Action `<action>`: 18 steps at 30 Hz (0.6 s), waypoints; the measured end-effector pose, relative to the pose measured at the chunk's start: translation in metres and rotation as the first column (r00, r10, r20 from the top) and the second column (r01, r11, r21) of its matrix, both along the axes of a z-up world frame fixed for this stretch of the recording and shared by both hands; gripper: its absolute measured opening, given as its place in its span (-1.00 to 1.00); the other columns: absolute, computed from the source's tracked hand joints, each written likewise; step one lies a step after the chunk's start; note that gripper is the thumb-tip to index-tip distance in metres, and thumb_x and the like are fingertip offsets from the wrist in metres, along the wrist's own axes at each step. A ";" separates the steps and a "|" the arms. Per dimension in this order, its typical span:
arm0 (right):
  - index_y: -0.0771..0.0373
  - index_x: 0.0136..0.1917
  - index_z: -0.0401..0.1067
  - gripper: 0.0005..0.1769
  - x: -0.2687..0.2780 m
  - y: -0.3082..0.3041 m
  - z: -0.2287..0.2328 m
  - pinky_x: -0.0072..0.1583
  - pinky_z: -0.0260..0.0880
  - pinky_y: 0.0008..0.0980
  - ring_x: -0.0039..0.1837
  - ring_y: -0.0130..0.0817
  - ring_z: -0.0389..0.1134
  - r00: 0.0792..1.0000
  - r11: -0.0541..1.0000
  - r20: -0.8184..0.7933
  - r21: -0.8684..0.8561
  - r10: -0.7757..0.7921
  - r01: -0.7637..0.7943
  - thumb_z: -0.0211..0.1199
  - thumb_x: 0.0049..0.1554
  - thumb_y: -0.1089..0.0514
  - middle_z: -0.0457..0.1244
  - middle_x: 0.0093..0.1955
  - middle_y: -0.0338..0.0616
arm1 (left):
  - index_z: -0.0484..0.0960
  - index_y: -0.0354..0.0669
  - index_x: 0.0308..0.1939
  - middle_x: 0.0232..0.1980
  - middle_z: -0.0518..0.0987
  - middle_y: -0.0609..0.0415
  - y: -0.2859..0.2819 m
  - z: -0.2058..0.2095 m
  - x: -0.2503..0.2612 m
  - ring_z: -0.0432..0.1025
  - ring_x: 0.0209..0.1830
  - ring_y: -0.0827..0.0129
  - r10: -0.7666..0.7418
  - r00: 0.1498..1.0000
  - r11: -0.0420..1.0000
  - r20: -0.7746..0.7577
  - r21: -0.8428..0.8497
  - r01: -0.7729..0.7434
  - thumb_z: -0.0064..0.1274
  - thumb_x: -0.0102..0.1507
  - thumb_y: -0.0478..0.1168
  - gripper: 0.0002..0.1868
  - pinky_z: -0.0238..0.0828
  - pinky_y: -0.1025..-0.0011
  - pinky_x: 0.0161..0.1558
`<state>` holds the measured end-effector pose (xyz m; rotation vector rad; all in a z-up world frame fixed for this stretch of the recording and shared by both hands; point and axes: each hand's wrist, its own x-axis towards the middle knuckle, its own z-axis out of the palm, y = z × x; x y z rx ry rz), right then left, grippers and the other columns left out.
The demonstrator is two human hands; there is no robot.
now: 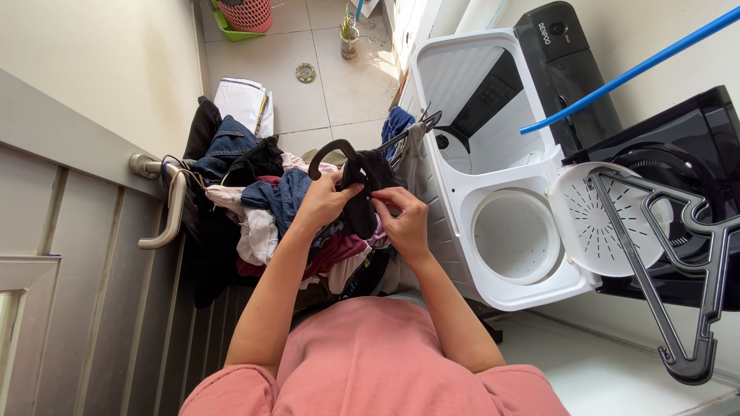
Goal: Washing clothes in a twin-tub washing machine and putting them on hangers.
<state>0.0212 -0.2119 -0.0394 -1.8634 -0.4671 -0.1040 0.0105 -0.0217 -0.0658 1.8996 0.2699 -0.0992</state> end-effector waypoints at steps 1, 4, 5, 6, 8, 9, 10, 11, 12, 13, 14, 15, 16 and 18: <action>0.34 -0.05 0.59 -0.89 -0.001 0.000 -0.003 -0.03 0.53 -0.46 -0.06 -0.37 0.51 1.000 1.000 -0.002 0.022 0.014 -0.014 0.37 0.10 0.35 0.43 -0.06 -0.10 | 0.72 -0.17 -0.02 -0.32 0.70 0.05 -0.001 0.001 0.000 0.48 -0.38 0.51 0.012 1.000 1.000 -0.012 -0.014 -0.012 0.21 0.25 -0.08 -0.69 0.42 0.41 -0.27; 0.36 -0.03 0.59 -0.87 -0.003 0.002 -0.008 0.00 0.56 -0.43 -0.04 -0.34 0.53 1.000 0.999 0.014 0.030 0.026 -0.027 0.37 0.11 0.35 0.43 -0.04 -0.08 | 0.72 -0.15 -0.02 -0.33 0.70 0.03 -0.004 0.006 -0.001 0.50 -0.39 0.50 0.027 0.999 1.000 -0.041 -0.009 -0.028 0.21 0.26 -0.08 -0.70 0.42 0.42 -0.29; 0.36 -0.02 0.59 -0.87 -0.004 0.002 -0.008 0.00 0.56 -0.41 -0.04 -0.33 0.53 0.999 1.000 0.029 0.015 0.023 -0.024 0.36 0.12 0.36 0.43 -0.04 -0.07 | 0.72 -0.14 -0.01 -0.34 0.69 0.03 -0.005 0.007 -0.003 0.52 -0.40 0.49 0.030 0.998 1.000 -0.060 0.009 -0.030 0.21 0.26 -0.07 -0.70 0.42 0.42 -0.30; 0.36 -0.02 0.59 -0.87 -0.006 0.002 -0.007 0.00 0.56 -0.41 -0.04 -0.33 0.53 0.999 1.000 0.029 0.015 0.023 -0.023 0.36 0.12 0.36 0.43 -0.04 -0.07 | 0.72 -0.14 -0.01 -0.34 0.69 0.03 -0.006 0.005 -0.003 0.52 -0.40 0.49 0.030 0.998 1.000 -0.060 0.009 -0.029 0.21 0.26 -0.07 -0.70 0.42 0.42 -0.30; 0.36 -0.05 0.58 -0.88 -0.007 0.004 -0.005 0.02 0.54 -0.40 -0.04 -0.26 0.52 0.993 0.999 0.114 -0.037 0.024 -0.020 0.39 0.09 0.36 0.43 -0.04 -0.04 | 0.71 -0.17 -0.05 -0.31 0.71 0.06 -0.007 0.000 -0.002 0.54 -0.39 0.49 0.019 0.999 0.999 0.027 -0.045 -0.017 0.19 0.26 -0.08 -0.71 0.45 0.44 -0.30; 0.36 -0.05 0.58 -0.88 -0.008 0.004 -0.005 0.02 0.54 -0.40 -0.04 -0.26 0.52 0.993 0.999 0.113 -0.038 0.025 -0.021 0.39 0.09 0.36 0.43 -0.04 -0.04 | 0.71 -0.17 -0.05 -0.31 0.71 0.06 -0.009 -0.001 -0.003 0.54 -0.39 0.49 0.020 0.999 0.999 0.026 -0.046 -0.018 0.19 0.26 -0.08 -0.71 0.45 0.44 -0.30; 0.37 -0.05 0.58 -0.87 -0.010 0.005 -0.004 0.01 0.53 -0.40 -0.04 -0.24 0.52 0.993 0.999 0.115 -0.041 0.014 -0.010 0.39 0.08 0.36 0.43 -0.04 -0.02 | 0.72 -0.17 -0.05 -0.31 0.70 0.07 -0.010 -0.002 -0.004 0.54 -0.40 0.48 0.034 0.999 0.999 0.032 -0.023 -0.033 0.19 0.26 -0.06 -0.70 0.44 0.44 -0.31; 0.37 -0.05 0.57 -0.87 -0.011 0.005 -0.003 0.01 0.52 -0.40 -0.04 -0.22 0.52 0.993 0.999 0.116 -0.044 0.004 0.001 0.38 0.07 0.37 0.42 -0.04 -0.01 | 0.72 -0.16 -0.05 -0.31 0.70 0.08 -0.011 -0.002 -0.004 0.54 -0.41 0.47 0.048 0.998 0.999 0.040 0.001 -0.048 0.20 0.26 -0.04 -0.69 0.44 0.43 -0.31; 0.37 -0.05 0.57 -0.87 -0.011 0.005 -0.003 0.01 0.52 -0.40 -0.04 -0.22 0.52 0.993 0.999 0.116 -0.044 0.005 0.000 0.38 0.07 0.37 0.42 -0.04 -0.01 | 0.72 -0.16 -0.05 -0.31 0.70 0.08 -0.014 0.003 -0.006 0.54 -0.41 0.47 0.049 0.998 0.999 0.040 0.001 -0.050 0.20 0.26 -0.04 -0.69 0.44 0.43 -0.31; 0.39 -0.06 0.57 -0.89 -0.010 0.005 -0.003 0.01 0.52 -0.40 -0.06 -0.23 0.52 0.995 0.998 0.098 -0.058 -0.008 0.014 0.37 0.08 0.37 0.43 -0.06 -0.02 | 0.71 -0.14 -0.02 -0.35 0.68 0.04 -0.015 0.009 -0.006 0.52 -0.43 0.43 0.069 0.998 0.997 -0.013 0.044 -0.069 0.20 0.25 -0.02 -0.66 0.42 0.42 -0.32; 0.40 -0.07 0.56 -0.91 -0.010 0.006 -0.003 0.00 0.51 -0.41 -0.07 -0.24 0.52 0.997 0.997 0.080 -0.072 -0.021 0.027 0.35 0.09 0.37 0.43 -0.07 -0.02 | 0.71 -0.11 0.02 -0.39 0.65 0.01 -0.017 0.014 -0.007 0.50 -0.46 0.39 0.091 0.994 0.992 -0.065 0.088 -0.085 0.21 0.23 0.00 -0.63 0.41 0.40 -0.33; 0.40 -0.07 0.56 -0.91 -0.009 0.005 -0.004 0.00 0.51 -0.41 -0.07 -0.24 0.52 0.997 0.997 0.080 -0.072 -0.021 0.027 0.35 0.09 0.37 0.43 -0.07 -0.02 | 0.71 -0.11 0.02 -0.39 0.65 0.01 -0.018 0.014 -0.008 0.50 -0.46 0.39 0.091 0.994 0.992 -0.066 0.088 -0.085 0.21 0.23 0.00 -0.63 0.41 0.40 -0.33; 0.41 -0.08 0.55 -0.91 -0.007 0.004 -0.005 0.00 0.52 -0.42 -0.07 -0.28 0.52 0.999 0.999 0.033 -0.046 -0.013 0.014 0.33 0.09 0.37 0.42 -0.08 -0.03 | 0.69 -0.10 0.05 -0.40 0.64 -0.02 -0.019 0.013 -0.008 0.50 -0.47 0.38 0.096 0.989 0.990 -0.110 0.114 -0.083 0.21 0.23 0.02 -0.61 0.41 0.38 -0.33; 0.43 -0.09 0.55 -0.90 -0.002 0.001 -0.011 0.00 0.52 -0.43 -0.07 -0.31 0.53 1.000 1.000 -0.011 -0.019 -0.004 0.004 0.31 0.08 0.37 0.42 -0.09 -0.04 | 0.68 -0.09 0.07 -0.42 0.63 -0.05 -0.020 0.008 -0.008 0.49 -0.48 0.37 0.101 0.983 0.987 -0.152 0.139 -0.080 0.21 0.23 0.03 -0.58 0.40 0.37 -0.34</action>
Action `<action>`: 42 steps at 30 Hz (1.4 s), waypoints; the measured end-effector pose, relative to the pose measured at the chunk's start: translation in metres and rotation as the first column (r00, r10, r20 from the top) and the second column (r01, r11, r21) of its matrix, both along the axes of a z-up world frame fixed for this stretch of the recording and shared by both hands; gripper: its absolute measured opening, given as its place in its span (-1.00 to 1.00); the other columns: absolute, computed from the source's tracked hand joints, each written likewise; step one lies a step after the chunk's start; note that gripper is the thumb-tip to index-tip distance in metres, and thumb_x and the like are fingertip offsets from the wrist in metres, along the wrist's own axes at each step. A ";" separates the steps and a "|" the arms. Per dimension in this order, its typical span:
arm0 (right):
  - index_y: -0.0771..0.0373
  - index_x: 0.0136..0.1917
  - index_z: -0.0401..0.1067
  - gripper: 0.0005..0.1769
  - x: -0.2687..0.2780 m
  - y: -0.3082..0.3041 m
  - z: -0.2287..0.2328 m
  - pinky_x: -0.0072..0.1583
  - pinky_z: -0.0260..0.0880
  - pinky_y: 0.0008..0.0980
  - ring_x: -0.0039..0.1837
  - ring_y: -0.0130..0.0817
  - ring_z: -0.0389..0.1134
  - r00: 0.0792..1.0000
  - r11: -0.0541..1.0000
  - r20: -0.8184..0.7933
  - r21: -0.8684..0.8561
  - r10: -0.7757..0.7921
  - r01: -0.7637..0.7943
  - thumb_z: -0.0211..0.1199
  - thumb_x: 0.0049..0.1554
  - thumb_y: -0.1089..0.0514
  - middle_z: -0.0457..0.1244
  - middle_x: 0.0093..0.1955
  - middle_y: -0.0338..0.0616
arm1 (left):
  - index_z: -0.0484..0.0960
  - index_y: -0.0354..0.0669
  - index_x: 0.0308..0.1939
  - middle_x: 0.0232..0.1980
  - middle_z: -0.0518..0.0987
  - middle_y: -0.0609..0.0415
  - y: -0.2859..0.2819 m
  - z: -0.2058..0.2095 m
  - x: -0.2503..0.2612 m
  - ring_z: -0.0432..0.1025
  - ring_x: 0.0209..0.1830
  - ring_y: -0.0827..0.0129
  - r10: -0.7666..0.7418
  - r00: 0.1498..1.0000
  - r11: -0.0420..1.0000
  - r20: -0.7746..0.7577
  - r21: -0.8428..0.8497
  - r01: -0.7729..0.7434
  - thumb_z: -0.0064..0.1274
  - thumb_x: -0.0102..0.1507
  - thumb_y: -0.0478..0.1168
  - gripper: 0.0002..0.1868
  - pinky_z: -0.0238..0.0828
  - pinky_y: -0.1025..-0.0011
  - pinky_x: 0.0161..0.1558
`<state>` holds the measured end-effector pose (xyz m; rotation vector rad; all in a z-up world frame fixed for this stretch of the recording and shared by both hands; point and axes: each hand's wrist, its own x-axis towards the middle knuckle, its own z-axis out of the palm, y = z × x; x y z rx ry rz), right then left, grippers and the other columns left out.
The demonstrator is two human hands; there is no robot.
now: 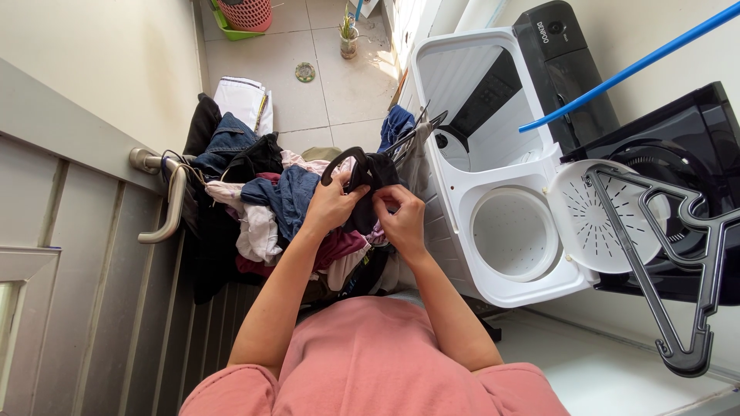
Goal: Washing clothes in a twin-tub washing machine and putting them on hangers.
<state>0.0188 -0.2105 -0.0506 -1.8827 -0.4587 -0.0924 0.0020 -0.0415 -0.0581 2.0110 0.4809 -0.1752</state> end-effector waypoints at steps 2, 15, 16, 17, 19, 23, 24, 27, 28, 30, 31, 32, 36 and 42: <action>0.41 -0.10 0.54 -0.92 0.005 -0.003 -0.012 0.00 0.52 -0.45 -0.07 -0.41 0.52 0.994 0.999 -0.113 0.041 0.005 0.000 0.31 0.10 0.35 0.42 -0.11 -0.11 | 0.70 -0.13 0.03 -0.37 0.66 0.04 0.000 -0.011 -0.001 0.49 -0.47 0.40 -0.028 0.990 1.000 0.138 -0.008 0.029 0.20 0.23 0.01 -0.61 0.42 0.39 -0.33; 0.28 -0.03 0.51 -0.89 0.028 -0.025 -0.082 0.15 0.39 -0.38 0.05 -0.41 0.34 0.567 0.687 -0.679 0.682 0.467 0.251 0.17 0.26 0.25 0.35 0.02 -0.16 | 0.69 -0.19 -0.01 -0.27 0.71 0.03 -0.004 0.009 -0.007 0.52 -0.43 0.47 -0.033 0.978 0.986 0.207 -0.155 0.066 0.16 0.26 -0.10 -0.69 0.46 0.43 -0.31; 0.28 -0.02 0.51 -0.87 0.027 -0.025 -0.077 0.16 0.39 -0.40 0.06 -0.43 0.36 0.578 0.732 -0.697 0.640 0.426 0.232 0.16 0.26 0.22 0.36 0.01 -0.16 | 0.70 -0.20 -0.02 -0.26 0.71 0.03 -0.003 0.011 -0.007 0.52 -0.42 0.46 -0.029 0.974 0.991 0.224 -0.121 0.057 0.17 0.26 -0.11 -0.70 0.45 0.43 -0.29; 0.28 0.00 0.50 -0.84 0.026 -0.025 -0.072 0.16 0.39 -0.43 0.06 -0.45 0.38 0.589 0.775 -0.712 0.594 0.383 0.214 0.16 0.25 0.19 0.38 0.01 -0.16 | 0.70 -0.21 -0.02 -0.25 0.71 0.03 -0.003 0.012 -0.008 0.53 -0.40 0.46 -0.025 0.970 0.995 0.241 -0.088 0.048 0.19 0.26 -0.12 -0.71 0.44 0.43 -0.28; 0.32 0.02 0.51 -0.85 0.020 -0.025 -0.064 0.17 0.40 -0.46 0.05 -0.48 0.38 0.716 0.860 -0.638 0.500 0.284 0.105 0.19 0.26 0.21 0.38 -0.01 -0.15 | 0.70 -0.21 -0.04 -0.25 0.72 0.03 -0.003 0.015 -0.009 0.53 -0.39 0.46 -0.014 0.971 0.992 0.238 -0.118 0.044 0.18 0.26 -0.11 -0.71 0.45 0.42 -0.28; 0.41 0.01 0.53 -0.87 0.003 -0.016 -0.022 0.09 0.47 -0.51 0.00 -0.49 0.48 0.944 0.988 -0.325 0.157 0.055 -0.004 0.27 0.21 0.28 0.44 -0.08 -0.13 | 0.72 -0.19 -0.06 -0.23 0.72 0.01 -0.006 0.018 -0.010 0.53 -0.40 0.38 0.028 0.980 0.992 0.196 -0.130 -0.002 0.17 0.26 -0.09 -0.71 0.45 0.37 -0.28; 0.41 0.01 0.53 -0.87 0.000 -0.014 -0.013 0.09 0.47 -0.51 0.00 -0.49 0.48 0.944 0.987 -0.325 0.158 0.055 -0.003 0.27 0.21 0.28 0.44 -0.08 -0.13 | 0.72 -0.19 -0.06 -0.23 0.72 0.01 -0.007 0.018 -0.010 0.53 -0.40 0.38 0.027 0.980 0.992 0.196 -0.129 -0.001 0.17 0.26 -0.09 -0.71 0.45 0.37 -0.28; 0.43 -0.06 0.56 -0.90 -0.007 -0.008 0.008 -0.01 0.50 -0.46 -0.08 -0.42 0.50 0.985 0.998 -0.175 0.068 -0.003 0.015 0.30 0.17 0.33 0.43 -0.08 -0.12 | 0.71 -0.16 -0.03 -0.20 0.73 -0.01 -0.012 0.017 -0.012 0.57 -0.35 0.34 0.025 0.974 0.998 0.227 -0.067 -0.010 0.18 0.25 -0.09 -0.71 0.45 0.37 -0.23; 0.43 -0.07 0.56 -0.90 -0.008 -0.008 0.011 0.00 0.52 -0.45 -0.06 -0.40 0.51 0.991 0.997 -0.133 0.071 0.002 0.008 0.32 0.14 0.33 0.42 -0.08 -0.10 | 0.71 -0.15 -0.02 -0.20 0.72 -0.02 -0.014 0.017 -0.013 0.57 -0.35 0.30 0.029 0.975 0.999 0.219 -0.044 -0.020 0.19 0.24 -0.10 -0.70 0.45 0.36 -0.23; 0.44 -0.08 0.55 -0.90 -0.010 -0.007 0.014 0.01 0.54 -0.44 -0.05 -0.37 0.52 0.996 0.997 -0.091 0.074 0.005 0.002 0.34 0.12 0.33 0.41 -0.08 -0.08 | 0.70 -0.14 -0.01 -0.19 0.71 -0.04 -0.018 0.018 -0.016 0.56 -0.36 0.26 0.033 0.977 0.999 0.211 -0.021 -0.029 0.20 0.23 -0.11 -0.70 0.45 0.34 -0.23; 0.44 -0.09 0.56 -0.90 -0.010 -0.007 0.014 -0.01 0.53 -0.43 -0.07 -0.35 0.53 0.997 0.999 -0.072 0.030 -0.015 0.017 0.35 0.11 0.34 0.41 -0.09 -0.06 | 0.69 -0.13 0.03 -0.21 0.70 -0.08 -0.020 0.020 -0.018 0.57 -0.34 0.25 0.037 0.961 0.999 0.274 -0.039 -0.027 0.18 0.23 -0.13 -0.68 0.45 0.34 -0.21; 0.44 -0.10 0.56 -0.90 -0.011 -0.006 0.015 -0.03 0.53 -0.43 -0.09 -0.33 0.53 0.998 0.999 -0.053 -0.013 -0.035 0.034 0.35 0.09 0.34 0.41 -0.11 -0.05 | 0.67 -0.13 0.08 -0.22 0.69 -0.11 -0.021 0.021 -0.020 0.58 -0.32 0.25 0.041 0.941 0.998 0.335 -0.057 -0.024 0.17 0.22 -0.15 -0.65 0.45 0.34 -0.20; 0.45 -0.11 0.55 -0.90 -0.004 -0.010 0.002 -0.05 0.53 -0.43 -0.11 -0.30 0.54 0.996 0.999 -0.071 -0.024 -0.050 0.049 0.35 0.10 0.34 0.41 -0.13 -0.03 | 0.67 -0.14 0.07 -0.23 0.70 -0.11 -0.025 0.028 -0.023 0.58 -0.33 0.26 0.036 0.935 0.996 0.353 -0.086 -0.006 0.18 0.23 -0.16 -0.66 0.46 0.33 -0.19; 0.43 -0.10 0.53 -0.89 0.013 -0.021 -0.042 -0.06 0.45 -0.47 -0.12 -0.43 0.49 0.968 0.999 -0.250 -0.021 -0.031 0.026 0.30 0.13 0.30 0.41 -0.19 -0.12 | 0.67 -0.10 0.10 -0.32 0.68 -0.08 -0.023 0.025 -0.023 0.48 -0.48 0.27 0.048 0.965 0.997 0.257 -0.077 -0.029 0.19 0.22 -0.15 -0.63 0.44 0.35 -0.25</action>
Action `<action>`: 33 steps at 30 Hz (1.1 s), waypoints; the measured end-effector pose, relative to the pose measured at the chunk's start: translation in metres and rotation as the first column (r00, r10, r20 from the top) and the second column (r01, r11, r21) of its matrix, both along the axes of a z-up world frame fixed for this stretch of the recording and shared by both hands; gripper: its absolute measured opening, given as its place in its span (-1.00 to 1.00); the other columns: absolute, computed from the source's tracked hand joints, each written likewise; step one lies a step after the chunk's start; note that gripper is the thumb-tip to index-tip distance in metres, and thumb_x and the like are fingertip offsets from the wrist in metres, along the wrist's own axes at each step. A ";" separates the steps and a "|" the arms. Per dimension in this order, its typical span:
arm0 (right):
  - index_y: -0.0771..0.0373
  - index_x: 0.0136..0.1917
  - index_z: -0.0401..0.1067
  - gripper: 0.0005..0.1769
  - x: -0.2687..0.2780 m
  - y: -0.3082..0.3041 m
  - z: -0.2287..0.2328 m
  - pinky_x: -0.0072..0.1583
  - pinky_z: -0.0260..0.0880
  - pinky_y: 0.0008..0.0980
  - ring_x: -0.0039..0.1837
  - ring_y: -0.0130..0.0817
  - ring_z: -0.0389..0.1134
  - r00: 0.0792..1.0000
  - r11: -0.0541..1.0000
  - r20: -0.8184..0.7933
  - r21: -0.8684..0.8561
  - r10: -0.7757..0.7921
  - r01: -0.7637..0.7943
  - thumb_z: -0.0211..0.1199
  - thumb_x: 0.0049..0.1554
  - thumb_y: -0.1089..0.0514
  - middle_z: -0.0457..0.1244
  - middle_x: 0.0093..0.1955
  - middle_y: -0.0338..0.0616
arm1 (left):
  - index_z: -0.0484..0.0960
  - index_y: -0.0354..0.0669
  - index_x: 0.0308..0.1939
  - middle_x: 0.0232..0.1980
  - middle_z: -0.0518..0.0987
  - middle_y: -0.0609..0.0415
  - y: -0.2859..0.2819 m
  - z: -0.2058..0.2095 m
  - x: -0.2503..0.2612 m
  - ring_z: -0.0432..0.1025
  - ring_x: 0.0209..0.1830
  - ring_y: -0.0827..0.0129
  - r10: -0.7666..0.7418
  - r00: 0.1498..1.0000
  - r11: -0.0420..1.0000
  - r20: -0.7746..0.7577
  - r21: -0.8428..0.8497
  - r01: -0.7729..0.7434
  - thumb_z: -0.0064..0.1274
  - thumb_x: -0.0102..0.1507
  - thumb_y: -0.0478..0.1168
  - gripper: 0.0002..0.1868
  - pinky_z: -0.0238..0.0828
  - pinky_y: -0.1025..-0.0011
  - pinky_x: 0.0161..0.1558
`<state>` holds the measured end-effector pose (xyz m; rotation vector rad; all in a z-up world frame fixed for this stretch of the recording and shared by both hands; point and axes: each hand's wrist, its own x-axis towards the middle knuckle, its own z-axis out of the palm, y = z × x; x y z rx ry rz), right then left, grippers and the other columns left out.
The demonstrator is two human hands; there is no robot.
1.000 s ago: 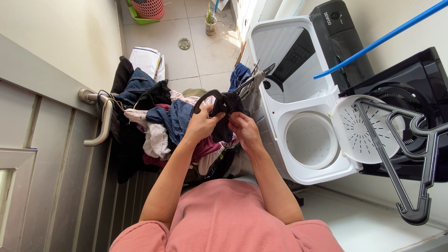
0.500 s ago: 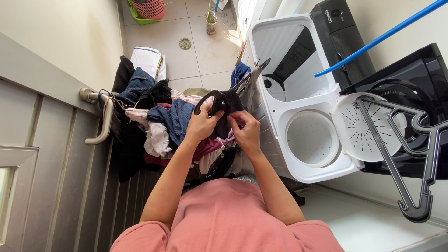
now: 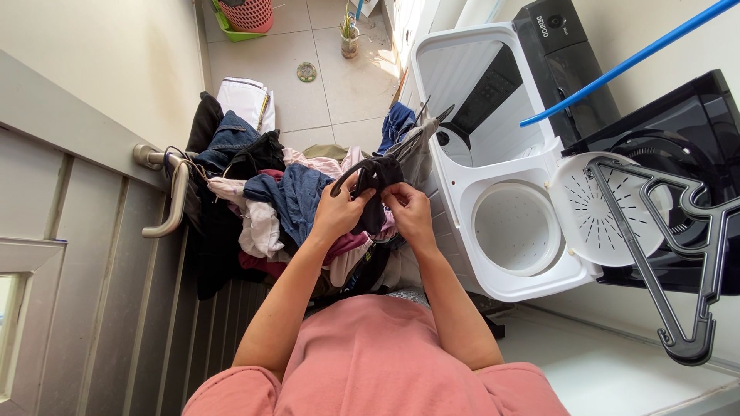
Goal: Washing clothes in a twin-tub washing machine and putting them on hangers.
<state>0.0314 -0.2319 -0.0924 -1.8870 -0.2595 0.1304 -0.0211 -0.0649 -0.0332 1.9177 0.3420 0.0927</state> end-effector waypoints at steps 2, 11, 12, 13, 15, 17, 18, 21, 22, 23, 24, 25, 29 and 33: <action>0.42 -0.08 0.55 -0.88 0.005 -0.006 -0.019 -0.01 0.41 -0.52 -0.11 -0.51 0.41 0.974 0.982 -0.216 0.187 0.069 -0.029 0.26 0.19 0.29 0.40 -0.19 -0.16 | 0.66 -0.10 0.12 -0.26 0.69 -0.06 0.000 -0.002 0.000 0.52 -0.42 0.37 -0.016 0.999 1.000 0.051 0.004 0.016 0.20 0.22 -0.15 -0.62 0.44 0.37 -0.26; 0.39 -0.04 0.51 -0.87 0.013 -0.012 -0.042 0.07 0.45 -0.50 -0.05 -0.53 0.41 0.809 0.813 -0.543 0.562 0.226 0.151 0.21 0.25 0.26 0.38 -0.11 -0.22 | 0.66 -0.12 0.07 -0.23 0.70 -0.04 0.001 0.004 0.002 0.51 -0.46 0.32 -0.026 0.997 0.998 -0.074 0.057 0.030 0.21 0.23 -0.12 -0.64 0.43 0.34 -0.29; 0.39 -0.04 0.51 -0.87 0.009 -0.010 -0.032 0.07 0.45 -0.50 -0.05 -0.53 0.41 0.808 0.813 -0.543 0.562 0.227 0.150 0.21 0.25 0.26 0.38 -0.11 -0.22 | 0.66 -0.12 0.07 -0.23 0.70 -0.04 0.001 0.003 0.002 0.51 -0.46 0.32 -0.024 0.997 0.998 -0.074 0.057 0.028 0.21 0.23 -0.12 -0.64 0.43 0.34 -0.29; 0.40 -0.02 0.53 -0.87 0.005 -0.009 -0.022 0.09 0.47 -0.50 -0.04 -0.51 0.43 0.875 0.851 -0.441 0.520 0.199 0.069 0.23 0.24 0.27 0.39 -0.11 -0.19 | 0.67 -0.12 0.06 -0.24 0.70 -0.03 0.001 0.003 0.002 0.51 -0.47 0.33 -0.016 0.997 0.999 -0.070 0.041 0.019 0.20 0.23 -0.11 -0.65 0.42 0.34 -0.30; 0.42 -0.01 0.54 -0.86 -0.002 -0.005 -0.001 0.11 0.48 -0.49 -0.03 -0.49 0.45 0.927 0.885 -0.329 0.465 0.177 -0.004 0.25 0.24 0.28 0.40 -0.10 -0.16 | 0.67 -0.12 0.05 -0.25 0.70 -0.02 0.001 0.003 0.002 0.51 -0.48 0.34 -0.010 0.998 1.000 -0.066 0.026 0.011 0.20 0.23 -0.11 -0.66 0.42 0.35 -0.31; 0.42 -0.02 0.56 -0.87 -0.009 0.000 0.022 0.08 0.51 -0.48 -0.02 -0.46 0.50 0.985 0.967 -0.158 0.255 0.066 -0.024 0.29 0.19 0.30 0.45 -0.10 -0.13 | 0.67 -0.13 0.04 -0.26 0.71 -0.01 0.001 0.002 0.002 0.50 -0.49 0.34 0.007 1.000 1.000 -0.017 0.011 -0.006 0.19 0.22 -0.12 -0.66 0.42 0.36 -0.33; 0.42 -0.02 0.56 -0.87 -0.012 0.002 0.030 0.08 0.51 -0.48 -0.02 -0.46 0.50 0.985 0.967 -0.159 0.255 0.065 -0.022 0.29 0.19 0.30 0.45 -0.10 -0.13 | 0.67 -0.13 0.04 -0.26 0.71 -0.01 0.000 0.005 0.001 0.50 -0.49 0.34 0.005 1.000 1.000 -0.018 0.012 -0.005 0.19 0.22 -0.12 -0.66 0.42 0.36 -0.33; 0.45 -0.11 0.58 -0.88 -0.017 0.006 0.047 0.00 0.54 -0.46 -0.08 -0.40 0.53 0.997 0.998 0.068 0.055 0.023 -0.027 0.39 0.10 0.31 0.43 -0.13 -0.10 | 0.67 -0.12 0.08 -0.35 0.67 -0.06 -0.003 0.007 0.000 0.43 -0.55 0.30 0.012 0.999 1.000 -0.050 0.016 -0.012 0.19 0.23 -0.13 -0.65 0.38 0.34 -0.35; 0.44 -0.11 0.57 -0.89 -0.018 0.007 0.048 0.00 0.54 -0.46 -0.08 -0.41 0.52 0.992 0.999 0.122 0.042 0.015 -0.021 0.38 0.10 0.31 0.43 -0.12 -0.10 | 0.68 -0.12 0.08 -0.38 0.66 -0.07 -0.003 0.005 -0.001 0.42 -0.55 0.32 0.012 0.999 1.000 -0.042 0.002 -0.011 0.19 0.23 -0.14 -0.65 0.40 0.36 -0.34; 0.44 -0.10 0.56 -0.89 -0.018 0.008 0.049 -0.01 0.55 -0.47 -0.09 -0.42 0.52 0.984 0.999 0.177 0.029 0.009 -0.014 0.37 0.09 0.32 0.42 -0.11 -0.10 | 0.70 -0.11 0.08 -0.41 0.64 -0.08 -0.003 0.003 -0.001 0.41 -0.55 0.35 0.012 0.999 1.000 -0.032 -0.011 -0.012 0.20 0.23 -0.14 -0.65 0.41 0.37 -0.33; 0.44 -0.10 0.56 -0.89 -0.017 0.008 0.047 -0.01 0.55 -0.47 -0.09 -0.42 0.52 0.984 0.999 0.178 0.030 0.010 -0.015 0.37 0.09 0.32 0.42 -0.11 -0.10 | 0.70 -0.11 0.08 -0.41 0.64 -0.08 -0.003 0.001 -0.001 0.41 -0.55 0.35 0.013 0.999 1.000 -0.031 -0.011 -0.013 0.20 0.23 -0.14 -0.65 0.41 0.37 -0.33; 0.45 -0.11 0.55 -0.91 -0.017 0.007 0.046 -0.01 0.54 -0.46 -0.09 -0.43 0.52 0.981 1.000 0.194 0.014 0.017 -0.020 0.33 0.10 0.34 0.41 -0.13 -0.11 | 0.69 -0.14 0.07 -0.35 0.66 -0.07 -0.003 -0.001 -0.001 0.47 -0.49 0.37 -0.004 0.999 1.000 0.052 -0.009 0.005 0.20 0.24 -0.15 -0.67 0.43 0.38 -0.29; 0.42 -0.12 0.54 -0.93 -0.001 -0.003 -0.002 -0.01 0.48 -0.47 -0.12 -0.49 0.46 0.998 0.993 -0.064 0.115 0.011 -0.004 0.28 0.12 0.36 0.40 -0.19 -0.19 | 0.69 -0.10 0.13 -0.40 0.63 -0.21 -0.005 0.023 -0.003 0.40 -0.47 0.11 -0.002 0.987 1.000 -0.159 -0.006 0.001 0.18 0.24 -0.15 -0.63 0.39 0.27 -0.29; 0.41 -0.09 0.57 -0.88 0.009 -0.010 -0.035 0.04 0.41 -0.49 -0.09 -0.50 0.39 0.920 0.888 -0.365 0.458 0.143 0.044 0.21 0.17 0.35 0.39 -0.15 -0.20 | 0.65 -0.17 0.10 -0.24 0.69 -0.12 -0.003 0.005 -0.002 0.59 -0.30 0.26 -0.031 0.999 0.999 0.037 0.010 0.031 0.18 0.22 -0.17 -0.63 0.46 0.34 -0.19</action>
